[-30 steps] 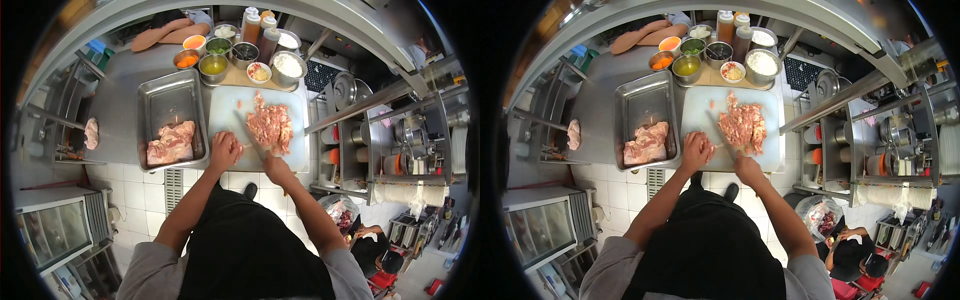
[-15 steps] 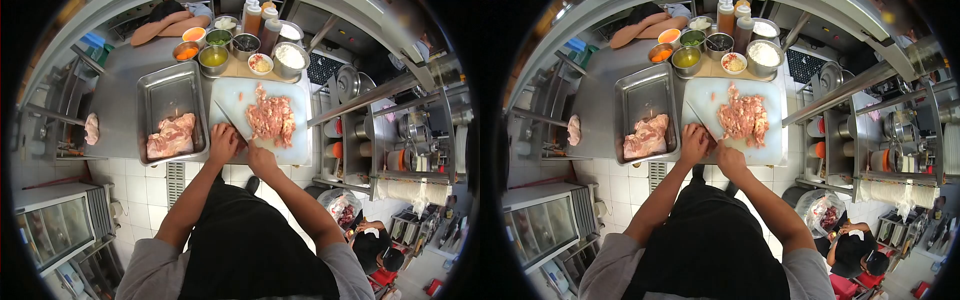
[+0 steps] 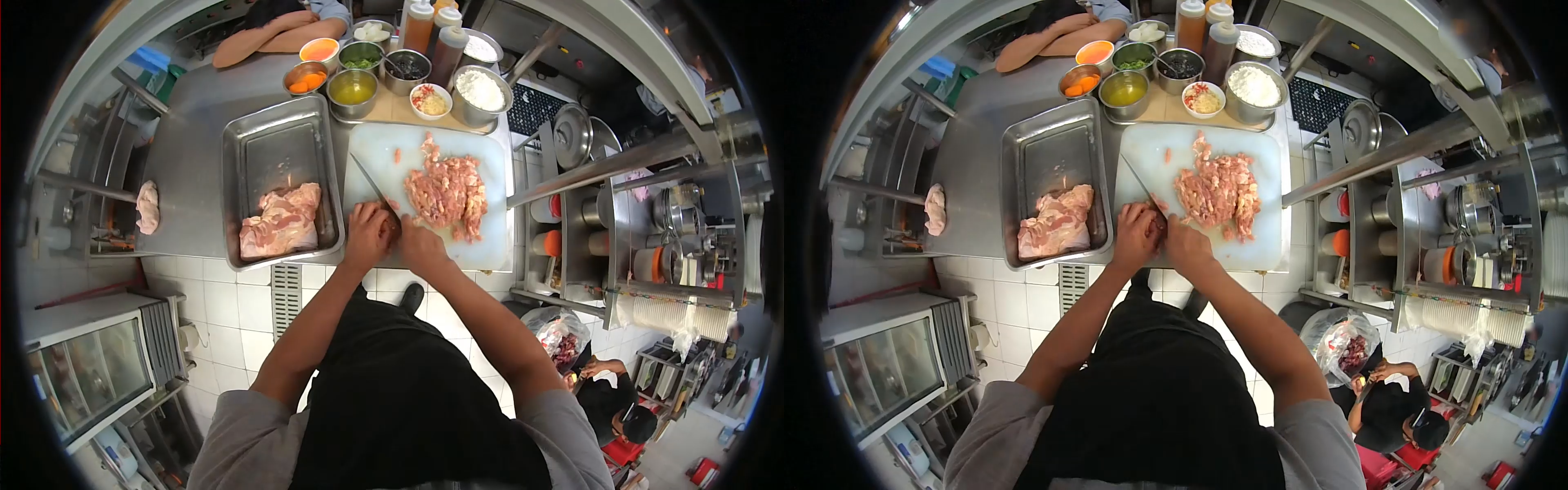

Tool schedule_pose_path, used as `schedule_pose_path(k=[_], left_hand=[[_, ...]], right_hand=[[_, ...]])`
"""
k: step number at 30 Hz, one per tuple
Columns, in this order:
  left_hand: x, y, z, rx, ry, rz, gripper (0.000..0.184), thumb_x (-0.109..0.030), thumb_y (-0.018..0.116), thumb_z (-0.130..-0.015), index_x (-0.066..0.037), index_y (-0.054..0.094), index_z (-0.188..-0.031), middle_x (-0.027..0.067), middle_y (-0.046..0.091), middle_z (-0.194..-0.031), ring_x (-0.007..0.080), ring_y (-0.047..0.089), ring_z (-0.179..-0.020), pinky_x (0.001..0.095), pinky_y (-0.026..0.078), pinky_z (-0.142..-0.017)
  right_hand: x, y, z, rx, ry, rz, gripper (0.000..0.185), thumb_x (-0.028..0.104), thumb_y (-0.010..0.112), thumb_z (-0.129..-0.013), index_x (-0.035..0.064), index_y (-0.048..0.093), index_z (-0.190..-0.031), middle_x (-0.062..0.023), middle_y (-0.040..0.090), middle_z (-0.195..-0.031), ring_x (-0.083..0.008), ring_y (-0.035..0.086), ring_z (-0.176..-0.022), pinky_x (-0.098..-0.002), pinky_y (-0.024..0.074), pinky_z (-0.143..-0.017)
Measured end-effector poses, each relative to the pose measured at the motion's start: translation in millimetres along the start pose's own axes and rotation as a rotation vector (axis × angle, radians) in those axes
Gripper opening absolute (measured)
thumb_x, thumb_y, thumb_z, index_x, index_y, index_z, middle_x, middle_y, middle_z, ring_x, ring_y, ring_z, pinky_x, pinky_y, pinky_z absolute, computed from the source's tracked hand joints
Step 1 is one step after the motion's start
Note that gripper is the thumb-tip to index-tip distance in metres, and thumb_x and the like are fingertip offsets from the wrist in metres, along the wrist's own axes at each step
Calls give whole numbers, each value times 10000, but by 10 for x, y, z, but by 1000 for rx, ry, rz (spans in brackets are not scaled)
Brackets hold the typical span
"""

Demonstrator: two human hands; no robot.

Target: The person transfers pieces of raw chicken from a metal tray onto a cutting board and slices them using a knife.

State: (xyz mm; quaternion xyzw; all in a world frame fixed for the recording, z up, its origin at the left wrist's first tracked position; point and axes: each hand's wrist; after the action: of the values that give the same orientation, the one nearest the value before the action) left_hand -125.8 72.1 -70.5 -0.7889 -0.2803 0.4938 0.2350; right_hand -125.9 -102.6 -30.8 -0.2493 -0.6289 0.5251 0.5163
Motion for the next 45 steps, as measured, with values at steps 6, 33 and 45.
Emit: schedule_pose_path(k=[6, 33, 45], left_hand=[[-42, 18, 7, -24, -11, 35, 206, -107, 684, -817, -49, 633, -1008, 151, 594, -1116, 382, 541, -1085, 506, 433, -949], [3, -47, -47, -19, -61, 54, 212, -40, 678, -785, -6, 641, -991, 159, 567, -1055, 377, 525, -1027, 492, 460, -924], [0, 8, -45, -32, -44, 45, 177, -28, 654, -816, 8, 637, -988, 175, 585, -1096, 404, 536, -1060, 508, 463, -933]], right_hand=[[-91, -119, 469, 235, 165, -25, 214, 161, 551, -995, 13, 502, -1141, -262, 732, -857, -444, 743, -802, -570, 588, -670], [-20, -439, 1141, 343, 219, 57, 402, 153, 569, -969, -24, 490, -1321, -265, 736, -812, -439, 747, -734, -551, 604, -671], [6, 49, 101, 35, -46, 109, 422, 137, 526, -987, -48, 476, -1362, -245, 723, -799, -397, 753, -784, -486, 615, -706]])
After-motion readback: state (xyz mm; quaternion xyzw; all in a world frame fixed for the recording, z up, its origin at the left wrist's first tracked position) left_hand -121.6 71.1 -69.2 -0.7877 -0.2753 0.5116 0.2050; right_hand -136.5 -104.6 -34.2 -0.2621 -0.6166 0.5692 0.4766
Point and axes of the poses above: each hand's wrist, its own z-axis away from the middle knuckle, its own y-axis out of the palm, x = y × z
